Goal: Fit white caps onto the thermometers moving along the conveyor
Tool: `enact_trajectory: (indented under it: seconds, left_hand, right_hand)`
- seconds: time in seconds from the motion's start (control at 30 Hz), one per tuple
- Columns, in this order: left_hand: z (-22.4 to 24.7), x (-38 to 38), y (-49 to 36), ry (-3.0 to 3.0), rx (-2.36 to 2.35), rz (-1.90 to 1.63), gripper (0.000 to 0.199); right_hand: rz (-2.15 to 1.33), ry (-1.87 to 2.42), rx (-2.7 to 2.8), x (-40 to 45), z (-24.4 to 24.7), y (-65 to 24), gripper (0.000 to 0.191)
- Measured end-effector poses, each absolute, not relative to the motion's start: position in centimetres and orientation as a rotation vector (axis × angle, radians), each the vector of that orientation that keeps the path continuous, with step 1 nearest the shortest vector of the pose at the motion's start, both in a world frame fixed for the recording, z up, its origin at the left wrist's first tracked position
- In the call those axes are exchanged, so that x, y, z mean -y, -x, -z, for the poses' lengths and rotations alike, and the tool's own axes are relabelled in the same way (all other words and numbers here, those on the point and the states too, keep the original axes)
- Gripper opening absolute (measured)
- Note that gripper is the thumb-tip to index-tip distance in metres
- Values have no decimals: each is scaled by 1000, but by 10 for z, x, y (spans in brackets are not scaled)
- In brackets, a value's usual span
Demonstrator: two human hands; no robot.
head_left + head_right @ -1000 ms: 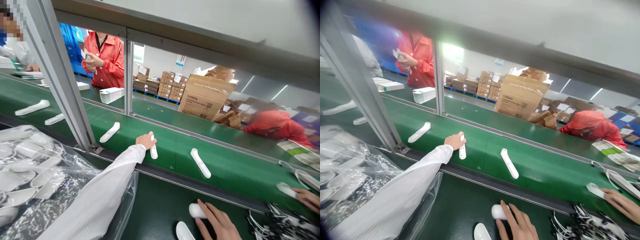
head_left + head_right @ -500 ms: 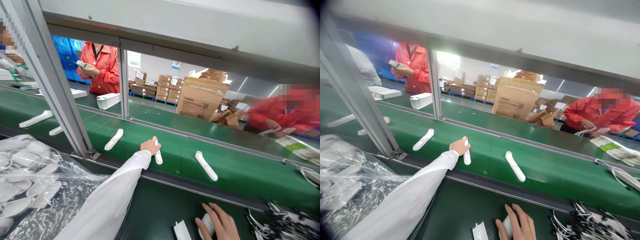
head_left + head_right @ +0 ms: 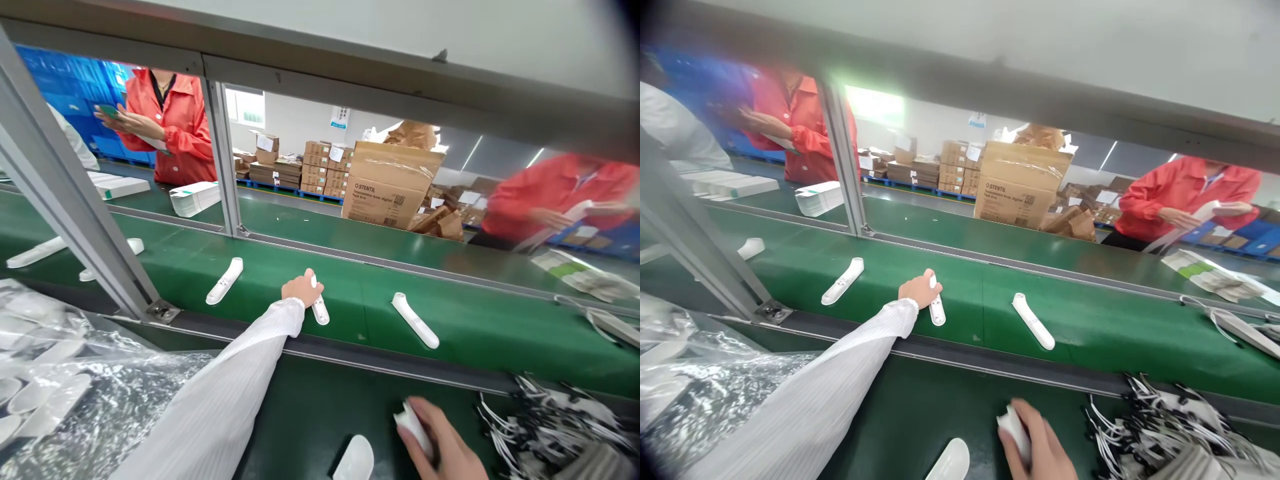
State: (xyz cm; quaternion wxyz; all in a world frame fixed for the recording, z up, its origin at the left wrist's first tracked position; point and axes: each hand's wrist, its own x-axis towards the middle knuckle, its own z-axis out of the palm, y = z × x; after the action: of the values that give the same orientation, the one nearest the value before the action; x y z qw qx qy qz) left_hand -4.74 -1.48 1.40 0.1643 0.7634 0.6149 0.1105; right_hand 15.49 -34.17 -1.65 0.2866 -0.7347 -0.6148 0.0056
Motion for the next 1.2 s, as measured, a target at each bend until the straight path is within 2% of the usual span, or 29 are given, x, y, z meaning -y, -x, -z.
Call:
enact_trajectory:
  seconds: [0.1, 0.23, 0.33, 0.47, 0.6, 0.73, 0.97, 1.2]
  left_hand:
    - [-16, 16, 40, -2177, -1750, -306, 33]
    - [-19, 20, 30, -2192, -1791, -300, 35]
    - [-20, 22, 21, -2191, -1798, -297, 34]
    - [-20, 24, 12, -2213, -1798, -294, 32]
    - [-18, 25, 4, -2252, -1777, -288, 33]
    - [-18, 23, 0, -2283, -1724, -277, 39]
    - [-22, 18, -11, -2338, -1677, -229, 43]
    - [-21, 15, -33, -2469, -1689, -292, 41]
  right_hand:
    - [-207, 1839, 1701, 270, 0, -142, 19]
    - [-169, 1855, 1741, 175, -11, -104, 16]
    - [-143, 1879, 1796, 143, -13, -83, 17]
    - [-177, 1798, 1893, 151, -14, -90, 17]
    - [-155, 1717, 2031, 169, -15, -115, 31]
    - [-53, 1854, 2062, 167, -15, -128, 37]
    - [14, 1903, 1981, 162, -11, -129, 34]
    - [162, 1765, 1871, 177, -19, -122, 27]
